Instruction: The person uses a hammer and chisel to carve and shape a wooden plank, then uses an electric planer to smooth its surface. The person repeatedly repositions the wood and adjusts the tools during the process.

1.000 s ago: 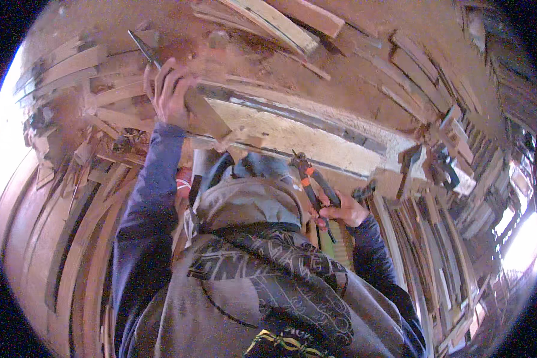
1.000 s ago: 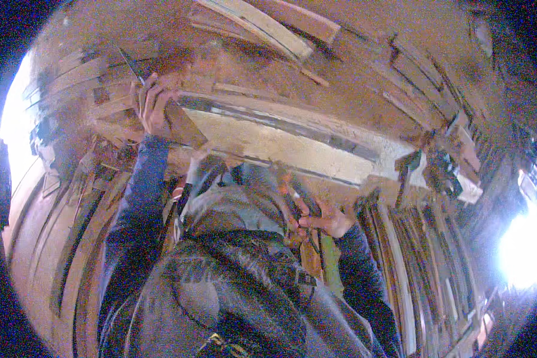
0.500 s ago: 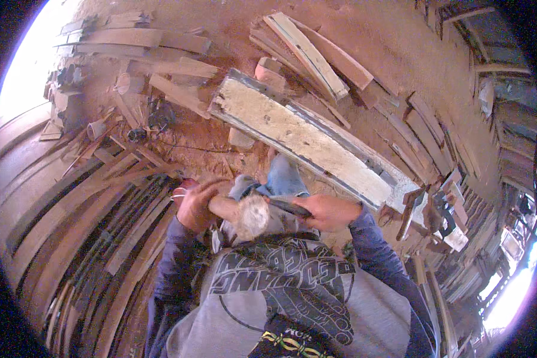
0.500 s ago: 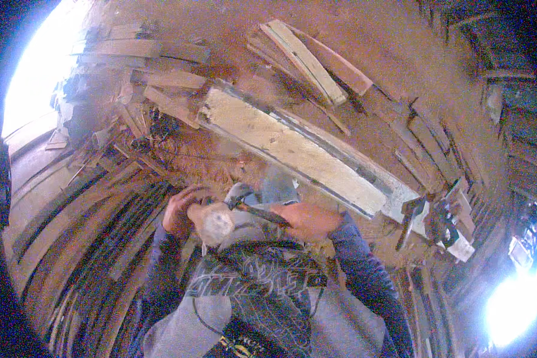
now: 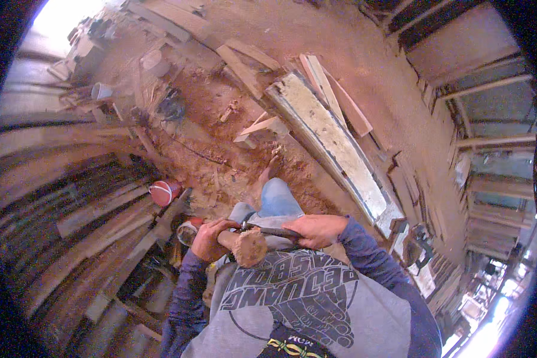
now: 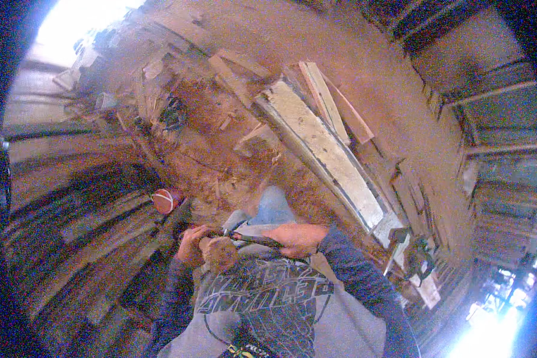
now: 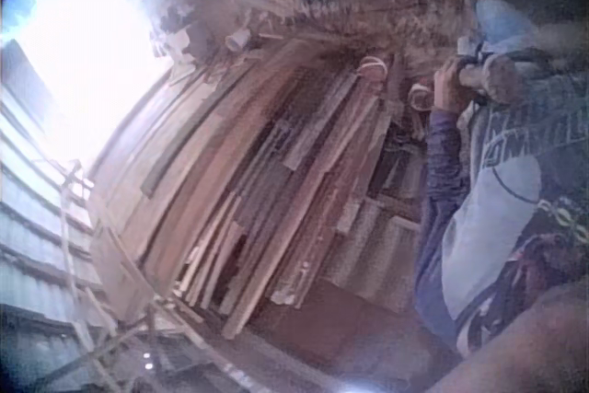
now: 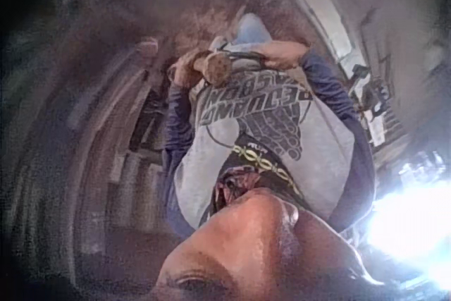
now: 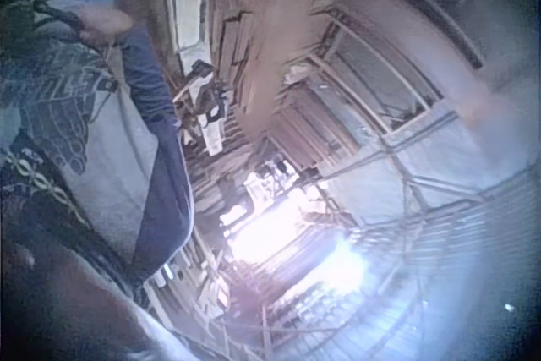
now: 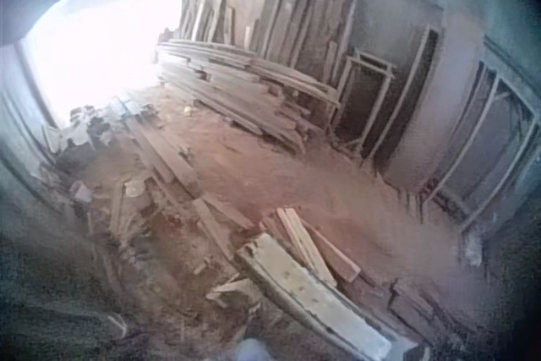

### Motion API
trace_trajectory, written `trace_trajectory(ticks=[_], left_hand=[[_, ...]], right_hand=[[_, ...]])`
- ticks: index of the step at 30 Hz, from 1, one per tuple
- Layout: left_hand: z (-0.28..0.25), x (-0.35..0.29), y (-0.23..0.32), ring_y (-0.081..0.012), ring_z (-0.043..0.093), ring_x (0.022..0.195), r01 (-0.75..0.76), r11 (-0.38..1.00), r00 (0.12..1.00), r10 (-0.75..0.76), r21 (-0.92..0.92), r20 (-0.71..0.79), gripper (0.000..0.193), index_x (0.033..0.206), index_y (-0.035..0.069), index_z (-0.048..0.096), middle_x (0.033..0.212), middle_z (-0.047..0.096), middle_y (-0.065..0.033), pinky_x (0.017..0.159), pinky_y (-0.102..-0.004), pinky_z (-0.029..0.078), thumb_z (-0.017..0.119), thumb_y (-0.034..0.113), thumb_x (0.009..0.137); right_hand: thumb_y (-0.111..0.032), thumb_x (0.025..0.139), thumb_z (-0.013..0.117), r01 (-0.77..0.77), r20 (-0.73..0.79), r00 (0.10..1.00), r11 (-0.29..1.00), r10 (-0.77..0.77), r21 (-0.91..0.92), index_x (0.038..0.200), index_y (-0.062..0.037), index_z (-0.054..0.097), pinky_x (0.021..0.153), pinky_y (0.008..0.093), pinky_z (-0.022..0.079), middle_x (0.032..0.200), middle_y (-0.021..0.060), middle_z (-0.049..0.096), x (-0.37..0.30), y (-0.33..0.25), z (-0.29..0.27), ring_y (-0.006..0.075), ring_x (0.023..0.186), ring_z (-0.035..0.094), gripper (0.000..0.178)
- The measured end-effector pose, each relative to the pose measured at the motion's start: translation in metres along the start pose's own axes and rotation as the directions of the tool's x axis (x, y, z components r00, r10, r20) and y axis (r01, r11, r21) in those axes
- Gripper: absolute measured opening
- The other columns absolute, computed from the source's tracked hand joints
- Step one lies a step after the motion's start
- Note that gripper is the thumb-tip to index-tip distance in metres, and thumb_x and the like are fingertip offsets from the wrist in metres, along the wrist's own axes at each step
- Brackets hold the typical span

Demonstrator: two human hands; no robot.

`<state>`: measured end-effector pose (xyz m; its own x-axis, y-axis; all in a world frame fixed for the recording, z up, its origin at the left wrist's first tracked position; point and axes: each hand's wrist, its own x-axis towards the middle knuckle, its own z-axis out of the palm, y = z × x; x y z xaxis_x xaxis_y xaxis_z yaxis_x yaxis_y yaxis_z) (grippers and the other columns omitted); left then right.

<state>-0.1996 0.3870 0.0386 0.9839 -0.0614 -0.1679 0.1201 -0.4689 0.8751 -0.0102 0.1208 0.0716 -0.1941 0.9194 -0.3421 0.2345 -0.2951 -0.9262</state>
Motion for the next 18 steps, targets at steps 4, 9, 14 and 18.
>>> trace_trajectory(ticks=[4,9,14,18], left_hand=[[0.01,-0.036,-0.042,-0.0357,0.067,0.094,-0.01,0.998,1.0,0.012,0.059,-0.022,0.046,0.106,0.008,0.066,0.099,0.07,-0.0145,0.08,-0.0439,0.055,0.076,0.008,0.061],[0.034,-0.101,-0.111,-0.039,0.066,0.085,0.052,0.991,0.978,-0.025,0.124,-0.207,0.031,0.101,0.01,0.063,0.091,0.068,-0.0175,0.074,-0.0501,0.054,0.072,0.014,0.071],[0.086,-0.153,-0.207,-0.0409,0.068,0.089,0.414,0.91,0.795,-0.353,0.017,-0.493,0.025,0.097,0.006,0.068,0.091,0.069,-0.0199,0.078,-0.0508,0.055,0.067,0.012,0.073],[0.139,-0.213,-0.298,-0.0406,0.068,0.092,0.751,0.618,0.362,-0.681,-0.233,-0.636,0.023,0.093,0.003,0.069,0.096,0.07,-0.0228,0.082,-0.0502,0.055,0.069,0.019,0.077]], right_hand=[[-0.007,0.082,0.06,-0.105,0.001,0.994,0.991,0.105,-0.079,0.134,-0.0001,0.048,0.103,0.0464,0.042,0.122,0.0238,0.059,0.027,0.01,0.034,0.0397,0.119,0.055,0.054],[-0.007,0.08,0.06,-0.205,0.056,0.976,0.972,0.212,-0.116,0.146,-0.0034,0.04,0.113,0.0423,0.034,0.139,0.0194,0.051,0.077,0.031,0.068,0.0363,0.131,0.048,0.069],[-0.006,0.081,0.067,-0.362,-0.089,0.932,0.907,0.351,-0.214,0.144,-0.0028,0.043,0.11,0.0383,0.037,0.134,0.0181,0.056,0.094,0.069,0.114,0.0316,0.127,0.052,0.067],[-0.004,0.083,0.067,-0.529,-0.052,0.847,0.832,0.528,-0.167,0.146,0.0012,0.04,0.1,0.0313,0.042,0.129,0.0118,0.056,0.099,0.104,0.13,0.0201,0.114,0.054,0.068]])
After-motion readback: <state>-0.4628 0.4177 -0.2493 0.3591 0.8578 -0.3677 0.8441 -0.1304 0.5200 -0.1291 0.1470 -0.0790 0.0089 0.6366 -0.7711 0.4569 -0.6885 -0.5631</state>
